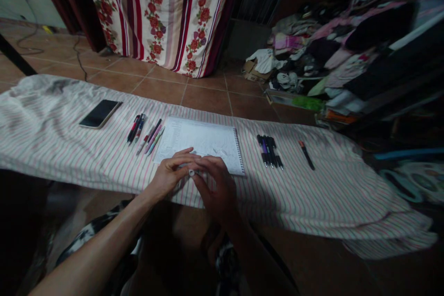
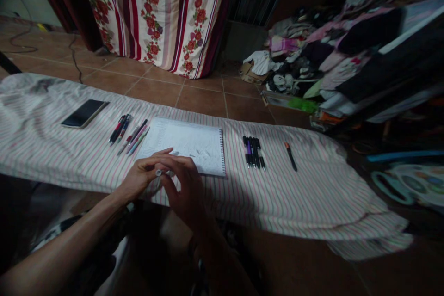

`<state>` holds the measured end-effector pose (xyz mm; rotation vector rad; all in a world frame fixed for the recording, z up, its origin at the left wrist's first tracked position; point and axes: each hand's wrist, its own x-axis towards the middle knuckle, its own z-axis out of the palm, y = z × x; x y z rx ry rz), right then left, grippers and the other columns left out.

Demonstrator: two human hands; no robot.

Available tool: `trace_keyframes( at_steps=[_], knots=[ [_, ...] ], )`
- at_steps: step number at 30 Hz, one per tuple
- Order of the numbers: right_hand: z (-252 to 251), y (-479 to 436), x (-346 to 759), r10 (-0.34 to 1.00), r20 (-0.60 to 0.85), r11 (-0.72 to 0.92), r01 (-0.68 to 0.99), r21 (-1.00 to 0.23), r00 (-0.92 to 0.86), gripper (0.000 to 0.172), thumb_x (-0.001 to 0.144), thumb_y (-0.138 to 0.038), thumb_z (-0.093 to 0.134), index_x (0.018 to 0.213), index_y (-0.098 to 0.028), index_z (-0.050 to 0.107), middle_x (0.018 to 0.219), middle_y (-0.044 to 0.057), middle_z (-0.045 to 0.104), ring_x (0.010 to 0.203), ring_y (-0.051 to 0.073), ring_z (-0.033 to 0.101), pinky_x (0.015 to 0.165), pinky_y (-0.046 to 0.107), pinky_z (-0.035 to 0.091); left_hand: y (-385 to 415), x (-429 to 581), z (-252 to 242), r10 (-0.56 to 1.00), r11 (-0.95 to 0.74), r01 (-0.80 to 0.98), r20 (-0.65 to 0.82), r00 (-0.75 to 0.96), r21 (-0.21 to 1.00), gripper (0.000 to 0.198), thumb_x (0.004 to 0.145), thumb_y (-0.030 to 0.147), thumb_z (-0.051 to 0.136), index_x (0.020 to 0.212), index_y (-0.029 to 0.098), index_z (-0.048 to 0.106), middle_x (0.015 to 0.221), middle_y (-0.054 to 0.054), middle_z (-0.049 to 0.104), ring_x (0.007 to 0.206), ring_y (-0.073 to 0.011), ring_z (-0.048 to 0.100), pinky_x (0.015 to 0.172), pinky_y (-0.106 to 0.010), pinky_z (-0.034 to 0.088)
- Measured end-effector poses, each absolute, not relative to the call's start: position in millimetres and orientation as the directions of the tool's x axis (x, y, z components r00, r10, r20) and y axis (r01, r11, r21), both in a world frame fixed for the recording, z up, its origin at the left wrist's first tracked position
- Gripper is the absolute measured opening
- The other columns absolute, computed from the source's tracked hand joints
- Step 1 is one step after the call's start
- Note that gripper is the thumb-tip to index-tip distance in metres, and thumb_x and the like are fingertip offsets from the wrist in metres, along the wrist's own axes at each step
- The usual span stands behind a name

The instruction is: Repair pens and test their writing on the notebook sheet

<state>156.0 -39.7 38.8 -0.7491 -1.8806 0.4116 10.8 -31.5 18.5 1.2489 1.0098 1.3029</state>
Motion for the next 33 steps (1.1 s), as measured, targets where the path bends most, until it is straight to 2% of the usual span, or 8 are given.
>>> trace_keyframes(
  at_steps=[4, 8, 10, 14, 19, 22, 27, 33],
  knots=[
    [36.3, -39.5, 153.4, 0.718, 0.655, 0.692, 0.338, -0.638, -0.235, 0.039, 0.079, -0.017, 0.056, 0.116, -0.027, 0.047, 0.103, 0.006, 0.057, 0.092, 0.019, 0.056, 0.082, 0.038, 0.048, -31.6, 12.3, 16.8, 0.994, -0.102, -0.094, 0.106, 0.036, 0.990, 0.012, 0.069, 0.019, 0.065, 0.079, 0.018, 0.073, 0.098, -0.008, 0.070, 0.115, -0.0257, 0.049, 0.100, -0.039, 0.033],
    [30.6, -28.1, 155.2, 0.760, 0.632, 0.642, 0.329, -0.692, -0.154, 0.042, 0.081, -0.018, 0.052, 0.121, -0.024, 0.043, 0.106, 0.007, 0.059, 0.094, 0.018, 0.056, 0.075, 0.035, 0.050, -29.4, 14.6, 17.5, 0.998, 0.009, -0.131, -0.017, -0.057, 0.991, 0.017, 0.067, 0.021, 0.067, 0.082, 0.015, 0.071, 0.088, -0.006, 0.071, 0.091, -0.0214, 0.062, 0.089, -0.035, 0.043],
    [24.7, -16.0, 159.2, 0.786, 0.614, 0.583, 0.412, -0.700, -0.067, 0.035, 0.082, -0.018, 0.049, 0.117, -0.022, 0.048, 0.104, 0.007, 0.061, 0.093, 0.018, 0.055, 0.073, 0.033, 0.050, -27.4, 14.6, 17.8, 0.990, 0.053, -0.171, -0.074, -0.124, 0.984, 0.016, 0.064, 0.022, 0.068, 0.078, 0.014, 0.069, 0.080, -0.004, 0.071, 0.082, -0.0186, 0.064, 0.084, -0.031, 0.045],
    [7.3, 10.9, 172.6, 0.774, 0.633, 0.478, 0.652, -0.589, 0.003, 0.020, 0.082, -0.017, 0.048, 0.095, -0.017, 0.063, 0.092, 0.007, 0.065, 0.087, 0.020, 0.053, 0.077, 0.035, 0.046, -24.3, 11.2, 16.4, 0.972, 0.096, -0.234, -0.142, -0.188, 0.968, 0.024, 0.061, 0.025, 0.070, 0.081, 0.013, 0.066, 0.067, -0.002, 0.069, 0.067, -0.0140, 0.063, 0.072, -0.026, 0.048],
    [-14.6, 27.1, 188.0, 0.829, 0.559, 0.368, 0.783, -0.502, -0.031, 0.016, 0.079, -0.020, 0.053, 0.085, -0.019, 0.068, 0.082, 0.006, 0.062, 0.083, 0.021, 0.051, 0.077, 0.034, 0.044, -24.6, 6.8, 13.1, 0.964, 0.135, -0.288, -0.193, -0.181, 0.948, 0.033, 0.059, 0.029, 0.071, 0.086, 0.012, 0.063, 0.059, 0.001, 0.064, 0.055, -0.0108, 0.058, 0.057, -0.022, 0.046],
    [-23.2, 28.9, 190.4, 0.851, 0.521, 0.334, 0.833, -0.441, -0.065, 0.012, 0.076, -0.024, 0.059, 0.080, -0.021, 0.070, 0.079, 0.006, 0.060, 0.080, 0.021, 0.048, 0.074, 0.033, 0.042, -25.7, 5.7, 11.6, 0.960, 0.171, -0.289, -0.225, -0.165, 0.942, 0.033, 0.058, 0.029, 0.072, 0.085, 0.012, 0.063, 0.060, -0.001, 0.064, 0.055, -0.0109, 0.058, 0.055, -0.022, 0.045],
    [-29.4, 29.5, 187.3, 0.851, 0.506, 0.354, 0.868, -0.348, -0.144, 0.013, 0.076, -0.027, 0.060, 0.083, -0.022, 0.070, 0.080, 0.006, 0.059, 0.079, 0.021, 0.045, 0.073, 0.031, 0.039, -27.9, 4.6, 10.5, 0.960, 0.208, -0.316, -0.255, -0.114, 0.926, 0.033, 0.059, 0.029, 0.071, 0.086, 0.012, 0.062, 0.062, -0.002, 0.065, 0.054, -0.0106, 0.057, 0.053, -0.021, 0.043],
    [-28.7, 28.6, 182.1, 0.862, 0.488, 0.319, 0.894, -0.313, -0.137, 0.007, 0.076, -0.023, 0.060, 0.073, -0.021, 0.066, 0.077, 0.005, 0.057, 0.078, 0.020, 0.044, 0.070, 0.030, 0.036, -29.2, 5.7, 12.1, 0.959, 0.251, -0.273, -0.276, -0.059, 0.929, 0.032, 0.061, 0.027, 0.069, 0.088, 0.012, 0.061, 0.059, -0.001, 0.063, 0.047, -0.0078, 0.053, 0.046, -0.018, 0.037]
  ],
)
